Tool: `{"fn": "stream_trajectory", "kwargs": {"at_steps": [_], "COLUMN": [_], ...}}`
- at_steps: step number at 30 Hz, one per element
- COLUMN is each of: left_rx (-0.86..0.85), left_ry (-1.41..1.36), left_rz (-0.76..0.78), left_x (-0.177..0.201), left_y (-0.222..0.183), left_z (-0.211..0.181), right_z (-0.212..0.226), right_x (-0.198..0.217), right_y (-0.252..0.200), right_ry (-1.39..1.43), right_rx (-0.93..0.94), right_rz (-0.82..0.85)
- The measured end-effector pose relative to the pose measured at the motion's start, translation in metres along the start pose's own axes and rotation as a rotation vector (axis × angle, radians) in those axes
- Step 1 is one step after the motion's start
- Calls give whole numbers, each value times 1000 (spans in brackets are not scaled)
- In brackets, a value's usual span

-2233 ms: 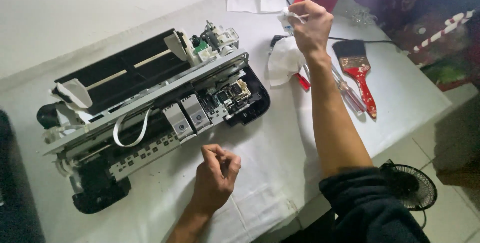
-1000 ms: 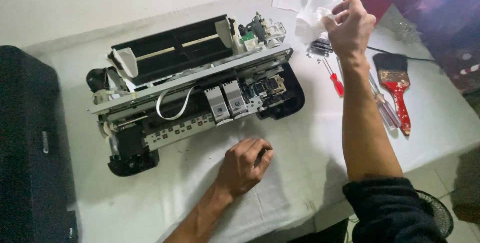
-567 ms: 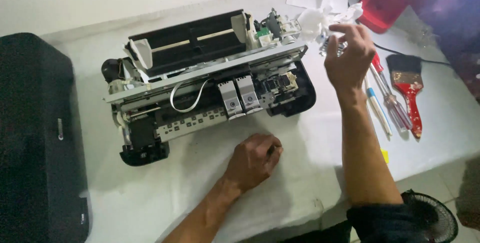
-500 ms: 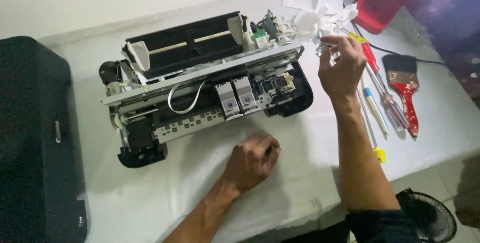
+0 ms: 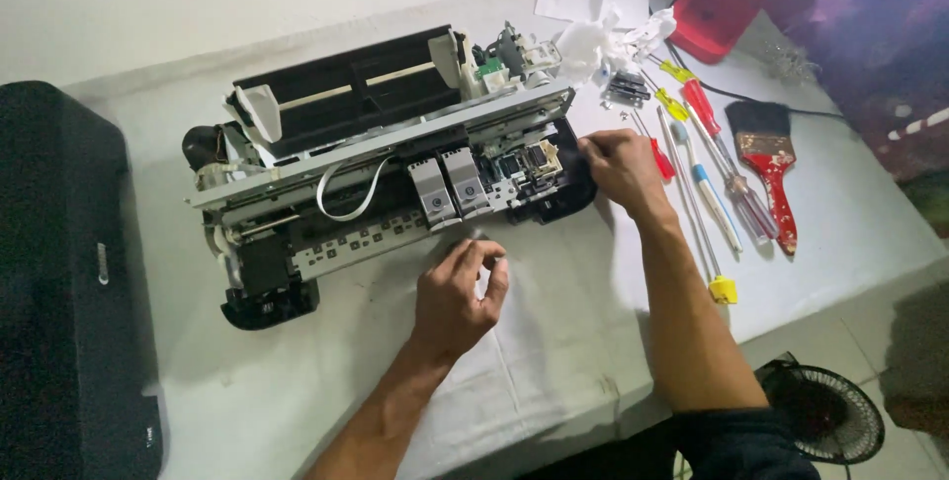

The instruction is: Cleaning the internal components of a disassembled printer using a toothbrush and a cloth to remove dust and debris.

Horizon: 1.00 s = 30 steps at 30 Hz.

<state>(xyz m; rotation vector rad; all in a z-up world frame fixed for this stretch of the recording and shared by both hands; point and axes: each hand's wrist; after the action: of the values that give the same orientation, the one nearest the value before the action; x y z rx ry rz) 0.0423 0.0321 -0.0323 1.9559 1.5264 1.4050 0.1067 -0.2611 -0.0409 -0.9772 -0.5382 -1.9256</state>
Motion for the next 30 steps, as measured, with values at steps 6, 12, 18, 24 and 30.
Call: {"fn": "stream_trajectory", "kwargs": {"at_steps": [6,12,18,24,30], "left_rx": [5,-20,-114,-199,-211], "left_ry": [-29,-18,4,35,165], "left_rz": [30,0,-95,-260,-445], "left_x": [-2,-2,-1,5,39], "left_y": [0,1,0,4,3], "left_z": [-1,-2,0,-2,25], "right_z": [6,14,7,13,9], "right_x": [6,8,7,-3,-7], "right_y": [-6,-14,-4,-1,1], "right_ry": [-13,-106,-28,121,75], "right_rx": [-85,-47,368,531,565], "right_rz": [80,6,-425,-364,-369]}}
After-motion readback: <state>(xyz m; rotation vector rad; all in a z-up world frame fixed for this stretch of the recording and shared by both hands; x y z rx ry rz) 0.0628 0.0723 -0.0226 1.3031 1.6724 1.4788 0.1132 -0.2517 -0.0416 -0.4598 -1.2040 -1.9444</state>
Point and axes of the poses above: each hand's wrist, its own y-axis towards the middle knuckle, its own x-axis out of the back of the hand, z = x × y, and after that the axes turned 12 degrees about -x, right-handed
